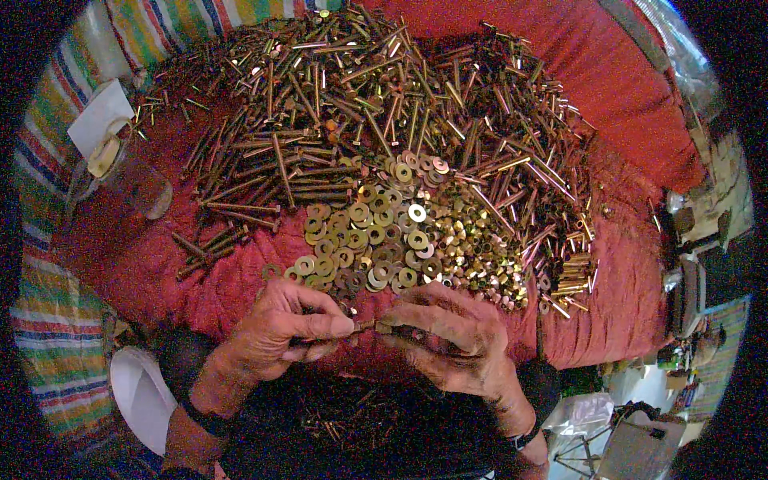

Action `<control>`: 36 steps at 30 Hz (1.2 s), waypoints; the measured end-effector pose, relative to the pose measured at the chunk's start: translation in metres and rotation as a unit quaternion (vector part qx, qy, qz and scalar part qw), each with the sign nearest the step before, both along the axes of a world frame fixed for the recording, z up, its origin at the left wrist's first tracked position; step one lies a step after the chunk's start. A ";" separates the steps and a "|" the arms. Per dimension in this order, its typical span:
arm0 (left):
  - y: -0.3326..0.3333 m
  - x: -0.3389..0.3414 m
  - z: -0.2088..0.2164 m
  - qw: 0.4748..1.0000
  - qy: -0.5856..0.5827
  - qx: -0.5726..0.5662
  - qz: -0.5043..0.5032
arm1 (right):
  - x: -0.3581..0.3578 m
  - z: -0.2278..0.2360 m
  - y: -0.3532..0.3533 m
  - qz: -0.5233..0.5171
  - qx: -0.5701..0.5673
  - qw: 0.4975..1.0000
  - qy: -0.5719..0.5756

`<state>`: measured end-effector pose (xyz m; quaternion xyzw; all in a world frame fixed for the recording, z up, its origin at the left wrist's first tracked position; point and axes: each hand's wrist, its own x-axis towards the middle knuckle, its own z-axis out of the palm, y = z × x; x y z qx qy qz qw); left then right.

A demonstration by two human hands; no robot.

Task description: The person sits on the floor and repeatedly picks up metal rods and washers from a large pile on a red cloth. They insert washers onto the rods by hand and place the assembled pieces back onto the pile. The process continues throughout the clip with no visible final destination for the assembled items.

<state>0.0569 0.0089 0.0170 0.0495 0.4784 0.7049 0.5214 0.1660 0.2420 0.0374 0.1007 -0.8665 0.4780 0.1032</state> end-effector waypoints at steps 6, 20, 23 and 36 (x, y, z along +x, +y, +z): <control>-0.002 -0.002 -0.004 0.997 -0.059 0.005 -0.044 | 0.002 0.002 -0.006 -0.014 0.089 0.995 0.045; 0.008 0.015 -0.009 0.760 0.643 -0.005 0.098 | 0.006 0.007 -0.010 -0.040 0.044 0.991 -0.122; 0.009 0.017 -0.008 0.728 0.680 -0.014 0.092 | 0.006 0.005 -0.014 -0.074 -0.037 0.979 -0.184; 0.007 0.016 -0.003 0.884 0.456 -0.012 0.105 | 0.001 0.010 -0.006 -0.055 0.019 0.997 -0.048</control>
